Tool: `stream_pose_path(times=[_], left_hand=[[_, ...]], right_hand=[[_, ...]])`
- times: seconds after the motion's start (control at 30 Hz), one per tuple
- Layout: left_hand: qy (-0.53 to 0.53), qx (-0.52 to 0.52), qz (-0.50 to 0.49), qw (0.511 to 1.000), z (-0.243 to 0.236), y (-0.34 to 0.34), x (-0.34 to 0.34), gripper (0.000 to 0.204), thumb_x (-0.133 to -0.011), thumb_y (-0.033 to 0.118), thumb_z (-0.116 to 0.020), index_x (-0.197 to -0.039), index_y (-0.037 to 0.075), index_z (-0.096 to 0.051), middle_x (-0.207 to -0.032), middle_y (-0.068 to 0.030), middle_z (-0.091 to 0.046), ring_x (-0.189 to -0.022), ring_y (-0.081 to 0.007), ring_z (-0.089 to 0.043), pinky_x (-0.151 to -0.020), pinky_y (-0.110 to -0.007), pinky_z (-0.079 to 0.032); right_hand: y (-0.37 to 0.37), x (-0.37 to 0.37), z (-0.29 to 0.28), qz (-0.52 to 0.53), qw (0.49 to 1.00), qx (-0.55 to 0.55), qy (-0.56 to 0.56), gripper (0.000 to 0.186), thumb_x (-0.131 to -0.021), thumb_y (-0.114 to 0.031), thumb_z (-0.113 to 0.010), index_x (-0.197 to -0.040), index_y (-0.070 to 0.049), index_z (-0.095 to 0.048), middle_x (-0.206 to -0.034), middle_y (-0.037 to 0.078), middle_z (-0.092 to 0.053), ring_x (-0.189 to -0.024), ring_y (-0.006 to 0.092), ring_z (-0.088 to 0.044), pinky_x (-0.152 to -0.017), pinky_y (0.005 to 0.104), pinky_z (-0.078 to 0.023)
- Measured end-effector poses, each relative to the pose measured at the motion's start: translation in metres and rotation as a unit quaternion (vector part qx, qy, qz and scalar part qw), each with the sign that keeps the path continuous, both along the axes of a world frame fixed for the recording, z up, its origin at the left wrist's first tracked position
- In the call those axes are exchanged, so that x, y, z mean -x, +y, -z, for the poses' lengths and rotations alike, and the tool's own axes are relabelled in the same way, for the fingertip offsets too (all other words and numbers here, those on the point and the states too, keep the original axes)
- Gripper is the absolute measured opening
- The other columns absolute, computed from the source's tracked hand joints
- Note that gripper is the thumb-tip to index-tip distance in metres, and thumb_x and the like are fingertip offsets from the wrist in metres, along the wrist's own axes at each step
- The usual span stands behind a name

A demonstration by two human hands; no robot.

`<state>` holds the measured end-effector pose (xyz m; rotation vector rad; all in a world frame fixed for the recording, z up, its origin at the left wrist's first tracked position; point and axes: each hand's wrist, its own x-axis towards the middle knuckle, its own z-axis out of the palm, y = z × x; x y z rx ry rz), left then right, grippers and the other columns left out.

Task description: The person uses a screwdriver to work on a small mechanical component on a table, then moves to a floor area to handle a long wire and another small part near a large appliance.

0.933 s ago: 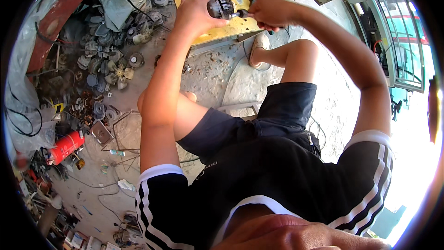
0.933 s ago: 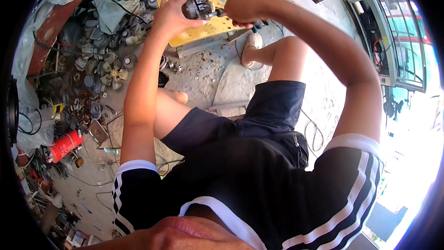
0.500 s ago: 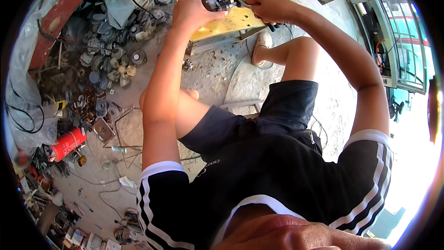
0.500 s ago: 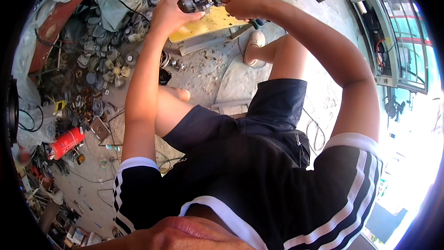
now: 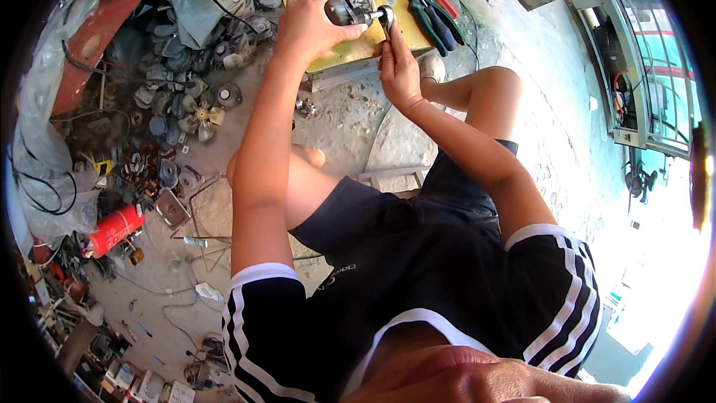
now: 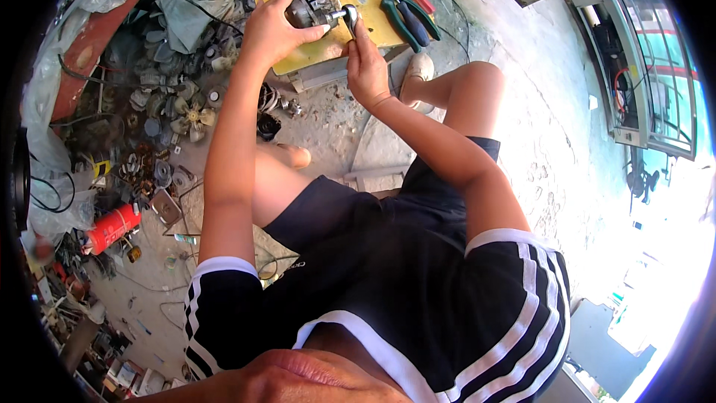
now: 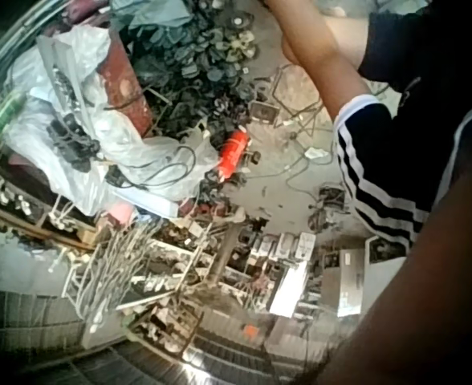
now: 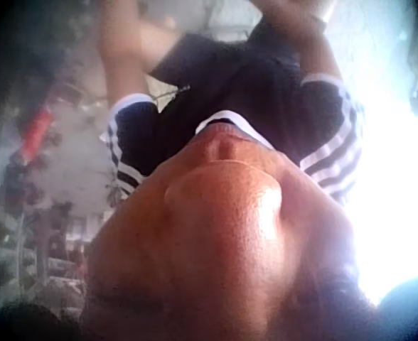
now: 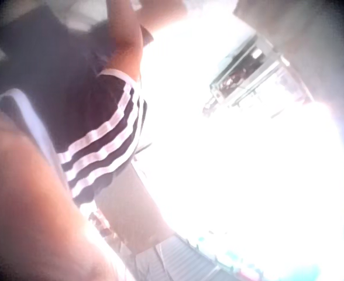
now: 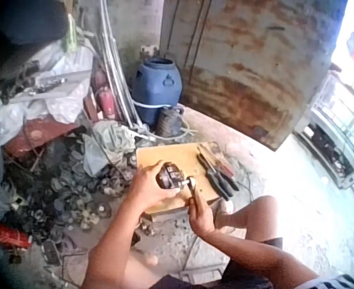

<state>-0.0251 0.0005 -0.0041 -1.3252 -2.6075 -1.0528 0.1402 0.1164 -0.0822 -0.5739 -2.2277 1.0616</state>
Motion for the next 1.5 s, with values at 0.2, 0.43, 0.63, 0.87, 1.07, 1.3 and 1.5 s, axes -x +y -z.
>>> stream_pose_path(times=[0.2,0.43,0.63,0.87,1.07,1.3,1.5], left_hand=[[-0.007,-0.009,0.02,1.0,-0.002,0.0,-0.004,0.086,-0.061,0.046,-0.083,-0.134,0.01,-0.055,-0.112,-0.0159,-0.067,-0.106,-0.0327,-0.059,-0.093,-0.04,-0.047],[0.001,0.014,0.014,1.0,-0.005,0.001,-0.009,0.086,-0.062,0.046,-0.083,-0.135,0.011,-0.054,-0.115,-0.0129,-0.067,-0.105,-0.0313,-0.058,-0.093,-0.039,-0.048],[0.006,0.022,0.01,1.0,-0.003,0.003,-0.009,0.089,-0.06,0.048,-0.083,-0.136,0.012,-0.053,-0.117,-0.0108,-0.067,-0.104,-0.0303,-0.058,-0.093,-0.039,-0.048],[0.006,0.031,0.009,0.999,-0.005,0.002,-0.011,0.091,-0.06,0.049,-0.082,-0.138,0.013,-0.051,-0.121,-0.0119,-0.064,-0.106,-0.0332,-0.056,-0.093,-0.041,-0.048],[0.027,0.027,0.006,0.999,0.0,0.006,-0.008,0.09,-0.06,0.049,-0.082,-0.137,0.013,-0.052,-0.119,-0.0126,-0.065,-0.106,-0.0347,-0.056,-0.091,-0.043,-0.049],[0.019,0.04,-0.01,0.999,0.0,0.003,-0.007,0.09,-0.058,0.05,-0.083,-0.135,0.014,-0.054,-0.11,-0.014,-0.067,-0.103,-0.0318,-0.059,-0.089,-0.042,-0.05],[-0.007,0.028,0.005,1.0,-0.007,0.002,-0.01,0.089,-0.06,0.048,-0.084,-0.136,0.013,-0.053,-0.114,-0.0153,-0.066,-0.106,-0.0317,-0.059,-0.092,-0.04,-0.048]], right_hand=[[0.015,-0.022,-0.042,0.004,0.971,0.233,-0.049,0.047,-0.098,-0.01,-0.047,-0.145,-0.007,-0.041,-0.08,0.009,-0.062,-0.071,0.0156,-0.06,-0.07,0.0298,-0.05],[0.034,-0.037,-0.089,-0.092,0.96,0.172,-0.2,0.047,-0.098,-0.018,-0.046,-0.144,-0.007,-0.042,-0.077,0.005,-0.061,-0.06,0.0126,-0.058,-0.059,0.0277,-0.049],[0.04,-0.027,-0.112,-0.119,0.948,0.14,-0.258,0.044,-0.101,-0.018,-0.044,-0.144,-0.011,-0.043,-0.079,0.001,-0.055,-0.061,0.0082,-0.051,-0.056,0.0249,-0.047],[0.063,-0.001,-0.149,-0.196,0.887,0.136,-0.396,0.035,-0.102,-0.02,-0.044,-0.133,-0.008,-0.053,-0.079,0.001,-0.058,-0.061,0.0069,-0.055,-0.051,0.0232,-0.046],[0.105,0.058,-0.178,-0.259,0.784,0.142,-0.546,0.024,-0.091,-0.024,-0.052,-0.08,-0.004,-0.061,-0.072,0.005,-0.065,-0.045,0.0058,-0.053,-0.034,0.023,-0.037],[0.07,0.031,-0.175,-0.274,0.843,-0.001,-0.463,0.024,-0.093,-0.016,-0.048,-0.091,0.005,-0.061,-0.063,0.01,-0.059,-0.054,0.0172,-0.06,-0.048,0.0317,-0.047],[0.02,-0.033,-0.049,-0.079,0.989,-0.095,-0.075,0.049,-0.094,-0.012,-0.051,-0.141,-0.004,-0.042,-0.099,0.03,-0.062,-0.085,0.0462,-0.062,-0.076,0.0478,-0.051]])
